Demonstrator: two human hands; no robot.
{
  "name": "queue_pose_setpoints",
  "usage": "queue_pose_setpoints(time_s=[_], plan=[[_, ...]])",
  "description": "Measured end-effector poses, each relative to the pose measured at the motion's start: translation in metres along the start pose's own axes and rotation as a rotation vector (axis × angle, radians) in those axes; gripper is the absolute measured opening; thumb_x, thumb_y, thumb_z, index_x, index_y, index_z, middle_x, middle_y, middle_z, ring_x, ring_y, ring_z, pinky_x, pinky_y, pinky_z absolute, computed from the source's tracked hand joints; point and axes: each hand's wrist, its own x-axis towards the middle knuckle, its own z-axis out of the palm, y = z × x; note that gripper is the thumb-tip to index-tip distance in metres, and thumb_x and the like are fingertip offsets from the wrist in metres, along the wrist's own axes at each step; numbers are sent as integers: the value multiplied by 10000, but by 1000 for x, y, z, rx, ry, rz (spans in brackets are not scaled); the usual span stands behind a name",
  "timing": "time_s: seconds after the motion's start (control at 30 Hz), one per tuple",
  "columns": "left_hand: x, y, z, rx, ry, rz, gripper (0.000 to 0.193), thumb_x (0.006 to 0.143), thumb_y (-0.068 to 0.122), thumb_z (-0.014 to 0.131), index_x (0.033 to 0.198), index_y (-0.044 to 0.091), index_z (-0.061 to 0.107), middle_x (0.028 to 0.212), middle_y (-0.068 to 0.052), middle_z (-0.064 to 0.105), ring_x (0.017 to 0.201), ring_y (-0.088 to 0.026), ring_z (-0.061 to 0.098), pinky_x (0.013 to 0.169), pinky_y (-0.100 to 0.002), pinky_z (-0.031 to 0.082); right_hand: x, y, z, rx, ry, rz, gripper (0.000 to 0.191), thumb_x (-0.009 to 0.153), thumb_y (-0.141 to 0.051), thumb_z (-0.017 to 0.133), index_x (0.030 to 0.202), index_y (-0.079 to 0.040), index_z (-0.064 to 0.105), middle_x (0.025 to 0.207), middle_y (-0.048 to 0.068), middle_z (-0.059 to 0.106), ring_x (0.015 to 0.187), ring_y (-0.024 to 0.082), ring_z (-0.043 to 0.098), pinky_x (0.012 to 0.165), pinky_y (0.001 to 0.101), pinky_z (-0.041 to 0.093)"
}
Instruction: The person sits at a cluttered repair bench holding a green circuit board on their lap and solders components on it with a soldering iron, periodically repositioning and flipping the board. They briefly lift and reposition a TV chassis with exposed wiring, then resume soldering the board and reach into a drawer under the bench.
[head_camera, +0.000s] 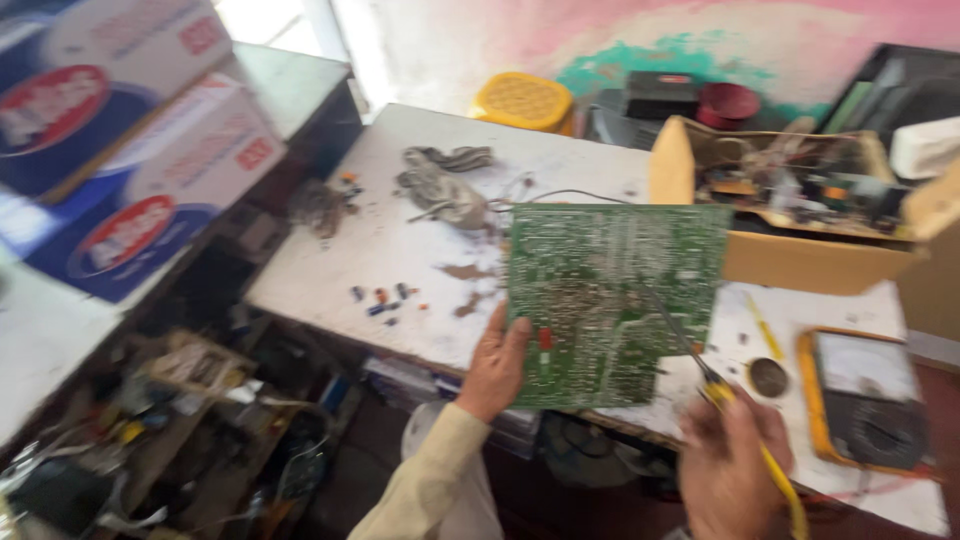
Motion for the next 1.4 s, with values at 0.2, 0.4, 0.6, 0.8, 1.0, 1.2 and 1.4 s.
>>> queue_pose_setpoints(time_s=[0.2, 0.4, 0.6, 0.8, 1.0, 1.2, 1.4], plan=[[6, 9, 3, -2, -23, 55, 434, 1091, 286, 474, 1436, 26, 507, 1291, -63, 671, 1154, -116, 604, 997, -285, 487, 52, -11, 133, -428, 3, -311, 122, 1026, -78, 648, 1093, 25, 651, 857, 145, 732, 665, 178, 688, 576, 270, 542], [10, 14, 5, -90, -33, 12, 420, 1081, 298, 484, 1400, 27, 521, 1250, -72, 688, 1088, -112, 630, 920, -283, 525, 51, -24, 146, -477, 3, -311, 119, 1040, -79, 650, 997, 31, 644, 793, 150, 719, 610, 159, 665, 538, 262, 517], [7, 10, 5, -27, -12, 24, 417, 1092, 311, 484, 1386, 22, 549, 1248, -65, 688, 1090, -107, 614, 938, -274, 508, 47, -31, 140, -476, 43, -350, 110, 1029, -86, 642, 1044, 23, 654, 817, 131, 723, 638, 140, 667, 554, 253, 527], [9, 12, 9, -19, -17, 43, 439, 1087, 342, 483, 1385, 26, 549, 1246, -60, 684, 1098, -111, 612, 950, -279, 508, 45, -41, 155, -656, -11, -440, 99, 984, -14, 694, 1069, 37, 693, 843, 110, 732, 707, 115, 685, 643, 234, 560], [6, 11, 11, -29, -23, 46, 431, 1091, 335, 475, 1383, 25, 543, 1240, -61, 688, 1095, -117, 622, 942, -288, 512, 43, -48, 152, -738, -92, -537, 181, 951, 36, 737, 1132, 38, 725, 853, 44, 700, 724, 37, 584, 647, 180, 464], [8, 8, 9, -25, -5, 17, 415, 1096, 314, 482, 1377, 18, 558, 1228, -71, 698, 1070, -117, 622, 925, -288, 515, 37, -52, 155, -713, -65, -449, 204, 924, 50, 751, 1128, 39, 740, 821, 6, 667, 692, 2, 518, 613, 156, 410], [11, 10, 8, -24, -14, 17, 422, 1083, 327, 475, 1379, 34, 544, 1226, -63, 699, 1074, -113, 634, 918, -285, 525, 54, -46, 153, -488, 5, -303, 75, 1010, -63, 656, 1018, 11, 648, 805, 92, 721, 639, 96, 651, 554, 213, 508]])
